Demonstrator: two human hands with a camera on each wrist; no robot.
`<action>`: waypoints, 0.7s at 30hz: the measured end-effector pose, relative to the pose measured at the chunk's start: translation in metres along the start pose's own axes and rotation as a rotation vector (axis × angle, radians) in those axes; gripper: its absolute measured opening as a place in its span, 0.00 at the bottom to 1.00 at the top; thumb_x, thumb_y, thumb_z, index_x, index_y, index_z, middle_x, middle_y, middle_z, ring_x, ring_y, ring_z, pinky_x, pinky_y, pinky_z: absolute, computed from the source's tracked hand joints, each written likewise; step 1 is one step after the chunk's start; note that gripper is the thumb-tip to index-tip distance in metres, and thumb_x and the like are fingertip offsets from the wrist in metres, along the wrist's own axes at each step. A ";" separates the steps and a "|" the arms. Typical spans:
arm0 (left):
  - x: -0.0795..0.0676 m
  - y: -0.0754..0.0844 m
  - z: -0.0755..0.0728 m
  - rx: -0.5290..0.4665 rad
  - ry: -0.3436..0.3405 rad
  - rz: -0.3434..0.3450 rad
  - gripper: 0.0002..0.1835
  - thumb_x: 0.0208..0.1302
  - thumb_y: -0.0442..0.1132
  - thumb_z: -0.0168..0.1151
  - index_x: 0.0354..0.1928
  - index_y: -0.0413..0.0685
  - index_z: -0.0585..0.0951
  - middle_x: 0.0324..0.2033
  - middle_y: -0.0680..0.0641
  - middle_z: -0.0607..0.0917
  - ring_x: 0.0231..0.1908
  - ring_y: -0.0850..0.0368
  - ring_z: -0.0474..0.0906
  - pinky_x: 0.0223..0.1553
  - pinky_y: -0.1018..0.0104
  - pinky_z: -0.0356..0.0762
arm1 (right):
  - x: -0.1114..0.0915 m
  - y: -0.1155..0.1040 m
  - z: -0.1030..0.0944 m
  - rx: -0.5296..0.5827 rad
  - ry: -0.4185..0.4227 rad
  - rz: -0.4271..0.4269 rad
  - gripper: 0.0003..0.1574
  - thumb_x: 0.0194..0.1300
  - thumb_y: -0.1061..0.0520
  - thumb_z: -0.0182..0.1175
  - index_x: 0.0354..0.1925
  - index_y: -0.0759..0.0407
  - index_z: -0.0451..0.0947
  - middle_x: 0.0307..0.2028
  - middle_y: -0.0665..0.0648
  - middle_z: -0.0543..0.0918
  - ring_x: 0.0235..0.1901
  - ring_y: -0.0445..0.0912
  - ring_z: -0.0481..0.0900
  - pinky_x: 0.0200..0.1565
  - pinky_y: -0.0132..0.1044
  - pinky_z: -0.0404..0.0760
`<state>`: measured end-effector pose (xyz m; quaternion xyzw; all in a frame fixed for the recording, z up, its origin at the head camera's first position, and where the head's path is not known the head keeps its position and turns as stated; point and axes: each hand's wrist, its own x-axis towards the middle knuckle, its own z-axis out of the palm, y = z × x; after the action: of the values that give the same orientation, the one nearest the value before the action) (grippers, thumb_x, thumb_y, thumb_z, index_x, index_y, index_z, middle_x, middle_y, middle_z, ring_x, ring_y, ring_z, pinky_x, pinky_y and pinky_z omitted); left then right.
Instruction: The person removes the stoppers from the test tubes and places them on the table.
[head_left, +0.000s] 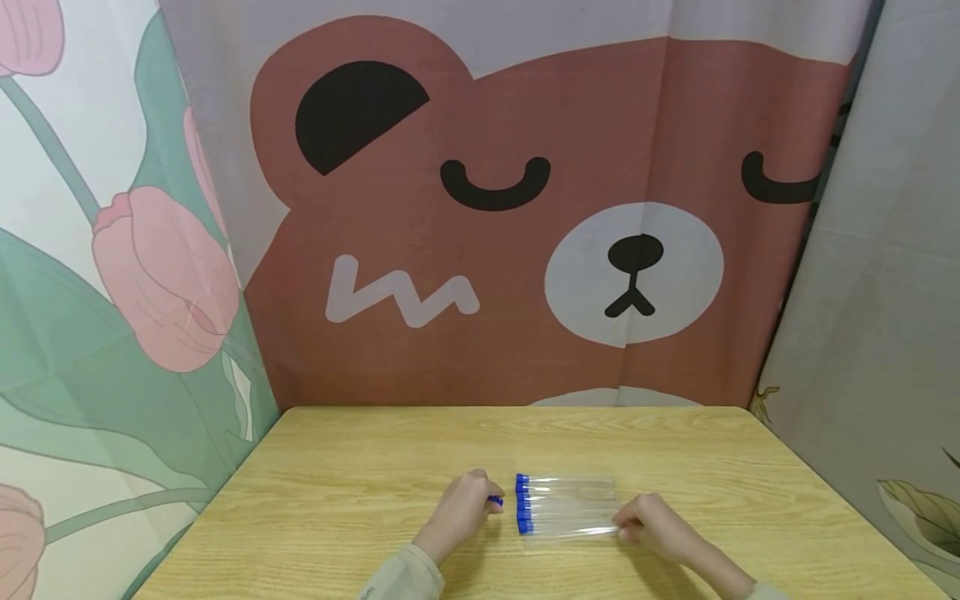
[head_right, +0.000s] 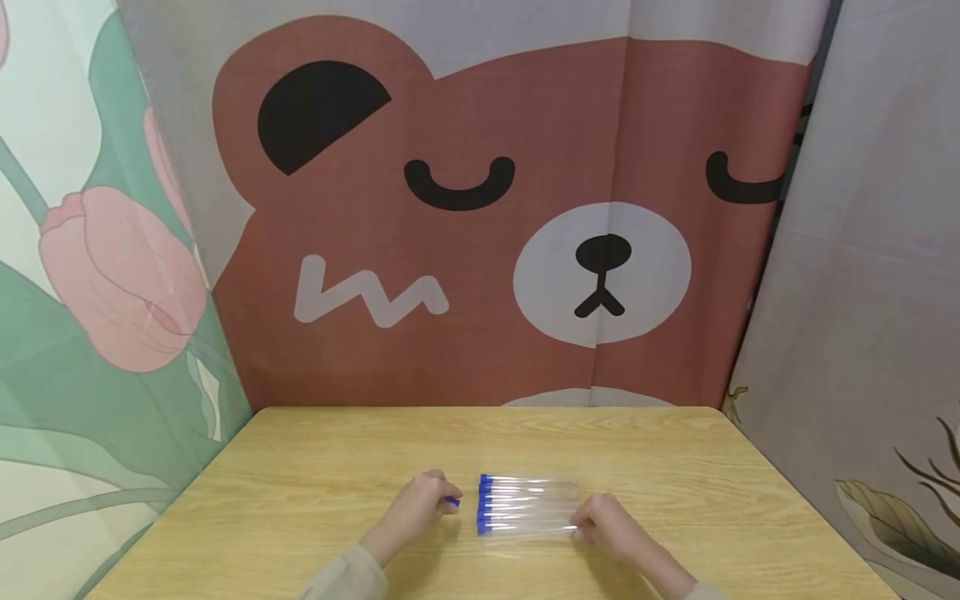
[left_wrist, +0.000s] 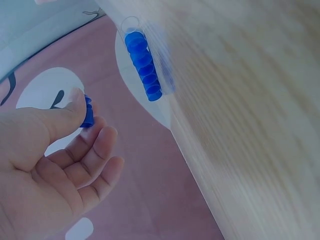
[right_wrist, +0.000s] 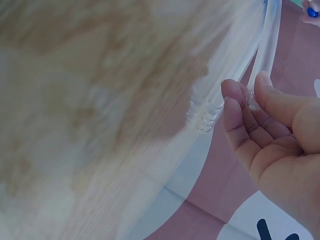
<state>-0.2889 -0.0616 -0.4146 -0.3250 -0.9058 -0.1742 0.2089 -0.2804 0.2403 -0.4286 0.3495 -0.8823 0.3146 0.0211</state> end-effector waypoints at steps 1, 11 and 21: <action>0.000 0.000 0.000 -0.001 0.001 0.001 0.05 0.47 0.36 0.67 0.29 0.44 0.85 0.20 0.53 0.77 0.22 0.67 0.70 0.24 0.79 0.69 | 0.000 0.000 0.000 0.002 -0.004 0.008 0.11 0.49 0.70 0.61 0.16 0.61 0.75 0.13 0.44 0.72 0.14 0.29 0.62 0.17 0.23 0.67; -0.001 -0.002 0.003 0.011 -0.003 0.001 0.03 0.48 0.37 0.67 0.26 0.46 0.85 0.18 0.55 0.74 0.20 0.69 0.65 0.21 0.79 0.67 | 0.001 0.001 0.003 0.013 -0.010 0.014 0.11 0.45 0.73 0.62 0.15 0.62 0.77 0.14 0.42 0.71 0.15 0.30 0.60 0.17 0.23 0.65; -0.003 0.002 0.001 0.037 -0.019 -0.012 0.05 0.47 0.38 0.68 0.28 0.48 0.85 0.19 0.55 0.75 0.20 0.68 0.67 0.21 0.77 0.68 | -0.001 0.000 0.003 -0.074 0.015 0.044 0.08 0.42 0.68 0.67 0.27 0.68 0.81 0.22 0.49 0.76 0.21 0.34 0.67 0.22 0.28 0.71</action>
<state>-0.2862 -0.0613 -0.4163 -0.3172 -0.9128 -0.1555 0.2051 -0.2787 0.2391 -0.4315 0.3265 -0.9007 0.2846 0.0340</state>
